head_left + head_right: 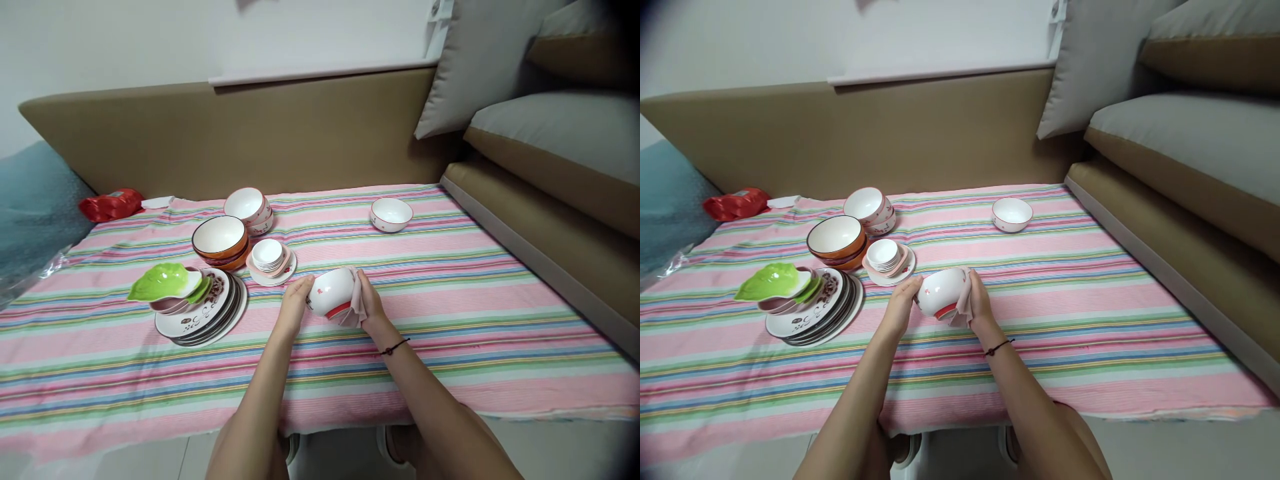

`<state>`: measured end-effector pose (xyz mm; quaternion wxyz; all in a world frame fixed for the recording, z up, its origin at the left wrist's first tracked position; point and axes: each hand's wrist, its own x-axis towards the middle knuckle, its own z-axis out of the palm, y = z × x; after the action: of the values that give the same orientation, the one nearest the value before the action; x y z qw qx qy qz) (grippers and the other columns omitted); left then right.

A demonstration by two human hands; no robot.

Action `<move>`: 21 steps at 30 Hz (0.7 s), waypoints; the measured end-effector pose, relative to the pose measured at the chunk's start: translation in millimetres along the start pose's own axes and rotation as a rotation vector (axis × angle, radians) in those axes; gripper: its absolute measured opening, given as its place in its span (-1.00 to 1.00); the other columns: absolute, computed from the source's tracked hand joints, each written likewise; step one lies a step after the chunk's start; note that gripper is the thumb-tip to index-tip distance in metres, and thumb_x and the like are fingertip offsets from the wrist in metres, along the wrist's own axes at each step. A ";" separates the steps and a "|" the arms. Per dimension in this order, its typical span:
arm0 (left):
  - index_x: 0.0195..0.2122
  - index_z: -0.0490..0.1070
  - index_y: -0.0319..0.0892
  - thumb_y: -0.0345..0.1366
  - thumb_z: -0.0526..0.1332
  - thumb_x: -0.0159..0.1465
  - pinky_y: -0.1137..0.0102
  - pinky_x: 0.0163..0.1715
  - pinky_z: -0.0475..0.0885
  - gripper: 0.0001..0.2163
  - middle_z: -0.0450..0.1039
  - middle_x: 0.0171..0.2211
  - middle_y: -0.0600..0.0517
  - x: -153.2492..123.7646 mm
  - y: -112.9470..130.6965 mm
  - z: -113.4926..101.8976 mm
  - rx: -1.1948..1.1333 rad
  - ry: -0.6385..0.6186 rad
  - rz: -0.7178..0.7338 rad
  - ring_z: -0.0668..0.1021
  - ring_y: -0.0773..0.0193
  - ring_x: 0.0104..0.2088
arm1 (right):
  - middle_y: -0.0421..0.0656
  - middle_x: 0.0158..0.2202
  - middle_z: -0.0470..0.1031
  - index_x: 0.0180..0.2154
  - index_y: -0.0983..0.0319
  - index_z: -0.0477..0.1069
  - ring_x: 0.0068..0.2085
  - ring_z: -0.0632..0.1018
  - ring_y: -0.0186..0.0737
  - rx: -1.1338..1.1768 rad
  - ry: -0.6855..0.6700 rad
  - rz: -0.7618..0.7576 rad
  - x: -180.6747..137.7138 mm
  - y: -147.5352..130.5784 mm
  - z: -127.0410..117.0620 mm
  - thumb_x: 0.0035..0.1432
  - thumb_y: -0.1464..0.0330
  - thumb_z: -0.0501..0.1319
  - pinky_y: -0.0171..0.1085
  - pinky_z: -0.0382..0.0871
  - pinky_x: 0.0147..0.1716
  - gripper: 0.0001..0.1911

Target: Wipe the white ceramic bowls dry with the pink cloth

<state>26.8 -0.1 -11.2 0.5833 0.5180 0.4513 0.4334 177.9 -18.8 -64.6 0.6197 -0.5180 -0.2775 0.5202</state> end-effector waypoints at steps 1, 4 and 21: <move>-0.60 0.21 -0.17 0.09 0.21 0.11 0.43 -0.54 0.09 -0.58 0.10 -0.62 0.14 0.5 -0.3 -0.2 0.005 -0.001 -0.002 0.16 0.39 -0.55 | -0.01 -0.20 0.60 -0.08 0.26 0.44 -0.24 0.62 0.04 -0.029 0.028 -0.056 0.1 1.2 0.5 0.27 -0.05 -0.08 -0.04 0.54 -0.33 -0.41; -0.59 0.22 -0.17 0.10 0.19 0.12 0.43 -0.54 0.06 -0.58 0.11 -0.62 0.14 1.8 -2.3 -0.4 0.045 -0.008 0.003 0.16 0.39 -0.56 | -0.03 -0.07 0.55 -0.10 0.21 0.43 -0.05 0.56 -0.02 -0.154 0.083 -0.247 -2.2 1.4 1.1 0.31 0.02 -0.08 -0.04 0.48 -0.06 -0.50; -0.43 0.30 -0.17 0.03 0.15 0.23 0.44 -0.50 0.14 -0.66 0.21 -0.50 0.12 -1.3 -5.4 7.7 0.075 -0.001 0.073 0.24 0.36 -0.48 | -0.08 0.02 0.46 0.03 0.15 0.38 0.08 0.44 -0.10 -0.543 0.009 -0.672 -19.0 -17.3 1.2 0.37 0.23 -0.08 -0.04 0.28 0.13 -0.63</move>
<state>34.2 -3.5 -16.0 0.5473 0.5559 0.4478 0.4369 177.2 -34.7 -44.5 0.5970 -0.5456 -0.5547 0.1954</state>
